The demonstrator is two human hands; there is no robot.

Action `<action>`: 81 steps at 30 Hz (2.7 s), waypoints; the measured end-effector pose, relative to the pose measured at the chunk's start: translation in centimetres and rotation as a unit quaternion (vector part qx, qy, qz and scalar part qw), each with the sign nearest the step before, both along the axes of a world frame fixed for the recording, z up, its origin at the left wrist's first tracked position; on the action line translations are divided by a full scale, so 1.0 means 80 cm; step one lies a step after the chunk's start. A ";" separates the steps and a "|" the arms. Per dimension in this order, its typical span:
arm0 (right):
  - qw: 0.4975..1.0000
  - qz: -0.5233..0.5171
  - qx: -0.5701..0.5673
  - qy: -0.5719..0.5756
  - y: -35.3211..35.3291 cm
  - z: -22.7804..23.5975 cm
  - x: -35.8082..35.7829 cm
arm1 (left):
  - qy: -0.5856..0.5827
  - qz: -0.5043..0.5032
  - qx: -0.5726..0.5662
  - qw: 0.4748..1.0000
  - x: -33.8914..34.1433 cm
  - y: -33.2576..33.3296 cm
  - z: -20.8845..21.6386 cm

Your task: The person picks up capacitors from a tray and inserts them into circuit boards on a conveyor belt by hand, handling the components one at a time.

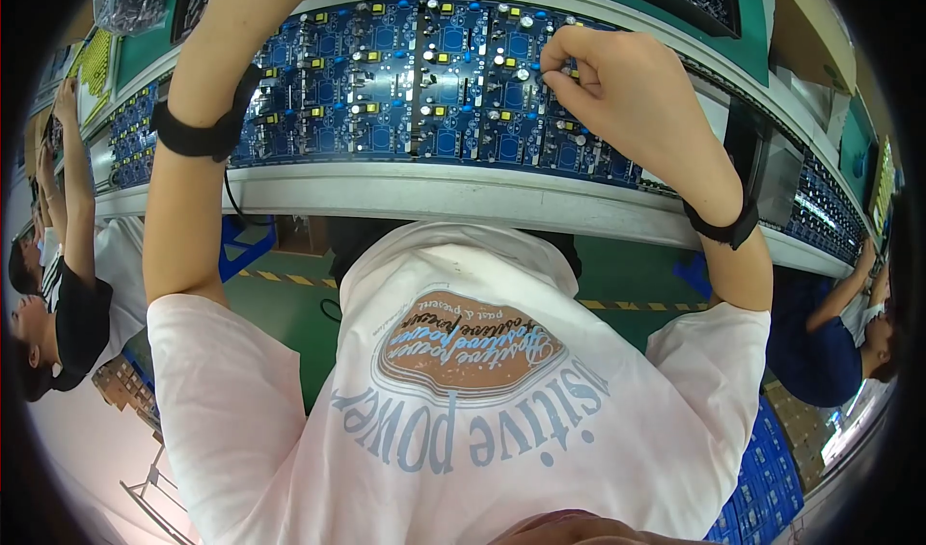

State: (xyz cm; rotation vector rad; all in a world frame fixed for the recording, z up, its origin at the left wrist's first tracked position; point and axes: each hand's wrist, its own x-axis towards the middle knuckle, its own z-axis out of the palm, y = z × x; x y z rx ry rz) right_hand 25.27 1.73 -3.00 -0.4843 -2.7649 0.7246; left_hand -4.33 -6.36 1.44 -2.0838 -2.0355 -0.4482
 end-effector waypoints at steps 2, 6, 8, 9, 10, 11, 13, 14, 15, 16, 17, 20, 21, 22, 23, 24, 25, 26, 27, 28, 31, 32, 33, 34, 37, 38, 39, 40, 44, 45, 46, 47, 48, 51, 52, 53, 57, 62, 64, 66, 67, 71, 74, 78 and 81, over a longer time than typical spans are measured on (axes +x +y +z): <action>1.000 0.004 0.020 0.009 -0.002 0.001 0.000 | -0.002 -0.026 0.023 0.999 0.002 -0.006 0.006; 1.000 0.009 0.028 0.010 -0.003 -0.003 0.002 | -0.206 0.018 -0.042 0.977 0.052 -0.021 0.032; 0.999 0.007 0.038 0.003 -0.002 -0.008 0.003 | -0.296 0.017 -0.049 0.954 0.064 -0.025 0.030; 0.999 0.009 0.038 0.005 -0.002 -0.006 0.003 | -0.325 0.027 -0.076 0.942 0.071 -0.030 0.036; 0.999 0.006 0.035 0.008 -0.002 -0.004 0.004 | -0.354 0.037 -0.103 0.929 0.077 -0.034 0.041; 0.999 0.004 0.031 0.010 -0.002 -0.003 0.004 | -0.353 0.038 -0.103 0.929 0.083 -0.039 0.044; 1.000 0.007 0.019 0.010 0.000 -0.002 0.004 | -0.431 0.030 -0.115 0.894 0.090 -0.049 0.038; 1.000 0.009 0.007 0.010 0.001 -0.001 0.004 | -0.454 0.029 -0.097 0.885 0.088 -0.053 0.030; 1.000 0.009 0.007 0.010 0.002 0.000 0.004 | -0.453 0.030 -0.098 0.885 0.082 -0.058 0.018; 1.000 0.015 0.003 0.008 0.004 0.001 0.003 | -0.445 -0.030 -0.079 0.892 0.073 -0.066 0.003; 1.000 0.020 -0.001 0.006 0.005 0.001 0.002 | -0.434 -0.089 -0.059 0.894 0.070 -0.074 -0.008; 0.999 0.035 0.012 0.010 0.010 -0.004 0.005 | -0.537 -0.051 -0.088 0.837 0.085 -0.092 -0.017; 0.999 0.037 0.012 0.009 0.011 -0.004 0.005 | -0.583 -0.034 -0.144 0.799 0.085 -0.100 -0.018; 0.999 0.038 0.005 0.012 0.013 -0.004 0.006 | -0.611 -0.033 -0.151 0.776 0.088 -0.103 -0.022; 0.999 0.040 -0.001 0.015 0.014 -0.005 0.006 | -0.612 -0.033 -0.151 0.776 0.096 -0.104 -0.023; 0.999 0.039 0.000 0.021 0.014 -0.007 0.006 | -0.658 -0.019 -0.147 0.738 0.107 -0.106 -0.022; 0.999 0.042 0.000 0.023 0.014 -0.006 0.006 | -0.703 -0.005 -0.143 0.697 0.112 -0.108 -0.022; 0.999 0.041 0.008 0.022 0.014 -0.005 0.005 | -0.731 0.001 -0.160 0.664 0.113 -0.112 -0.023; 0.999 0.038 0.019 0.019 0.014 -0.003 0.005 | -0.731 0.001 -0.157 0.664 0.116 -0.114 -0.026; 0.999 0.039 0.021 0.020 0.016 -0.001 0.004 | -0.751 0.012 -0.146 0.644 0.121 -0.115 -0.029; 0.996 0.068 0.058 0.016 0.023 0.004 0.006 | -0.776 0.008 -0.131 0.617 0.126 -0.120 -0.038; 0.994 0.072 0.077 0.026 0.024 0.003 0.008 | -0.786 0.008 -0.129 0.605 0.128 -0.120 -0.038; 0.992 0.076 0.099 0.035 0.028 0.003 0.010 | -0.795 0.004 -0.126 0.593 0.129 -0.118 -0.038; 0.993 0.067 0.095 0.019 0.026 0.007 0.011 | -0.793 0.018 -0.129 0.595 0.131 -0.119 -0.037; 0.994 0.058 0.092 0.017 0.023 0.004 0.012 | -0.754 0.052 -0.135 0.641 0.139 -0.123 -0.035; 0.993 0.062 0.096 0.016 0.023 0.002 0.013 | -0.750 0.054 -0.127 0.647 0.142 -0.124 -0.036; 0.993 0.068 0.097 0.016 0.022 0.001 0.013 | -0.748 0.047 -0.126 0.650 0.145 -0.126 -0.037; 0.992 0.063 0.104 0.018 0.022 0.004 0.013 | -0.737 0.044 -0.122 0.664 0.149 -0.126 -0.038; 0.990 0.097 0.106 0.018 0.028 0.004 0.019 | -0.702 0.032 -0.107 0.704 0.165 -0.127 -0.039; 0.987 0.115 0.107 0.032 0.031 0.001 0.019 | -0.688 0.026 -0.105 0.718 0.166 -0.127 -0.039; 0.987 0.113 0.107 0.034 0.032 0.001 0.019 | -0.686 0.025 -0.106 0.719 0.168 -0.126 -0.039; 0.988 0.106 0.107 0.040 0.032 0.000 0.019 | -0.670 0.030 -0.101 0.735 0.169 -0.126 -0.039; 0.988 0.101 0.105 0.045 0.032 -0.001 0.018 | -0.655 0.037 -0.096 0.749 0.170 -0.127 -0.039; 0.993 0.065 0.094 0.026 0.027 -0.002 0.016 | -0.552 0.053 -0.072 0.829 0.170 -0.124 -0.046; 0.993 0.068 0.089 0.024 0.027 -0.004 0.016 | -0.554 0.057 -0.074 0.827 0.168 -0.122 -0.048; 0.995 0.060 0.072 0.033 0.028 -0.006 0.016 | -0.471 0.031 -0.060 0.880 0.166 -0.119 -0.049; 0.998 0.056 0.035 0.025 0.029 0.001 0.014 | -0.362 0.021 -0.036 0.931 0.159 -0.121 -0.053; 0.999 0.052 0.013 0.002 0.028 0.010 0.014 | -0.390 0.067 -0.042 0.917 0.148 -0.127 -0.052; 0.999 0.033 -0.040 0.002 0.037 0.013 0.020 | -0.391 0.086 -0.036 0.915 0.144 -0.127 -0.051; 0.995 -0.028 -0.096 0.012 0.046 0.025 0.030 | -0.377 0.104 0.002 0.920 0.135 -0.128 -0.056; 0.998 -0.056 -0.018 -0.017 0.059 0.038 0.044 | -0.382 0.097 0.004 0.919 0.132 -0.127 -0.054; 0.982 -0.154 0.078 -0.081 0.076 0.043 0.069 | -0.367 0.130 0.020 0.921 0.105 -0.144 -0.049; 0.982 -0.115 0.098 -0.116 0.069 0.035 0.069 | -0.374 0.192 0.001 0.907 0.080 -0.153 -0.047; 0.991 -0.100 0.056 -0.073 0.054 0.031 0.055 | -0.401 0.245 -0.004 0.883 0.058 -0.168 -0.043; 0.997 -0.069 0.014 -0.034 0.040 0.028 0.035 | -0.394 0.229 0.021 0.890 0.053 -0.170 -0.039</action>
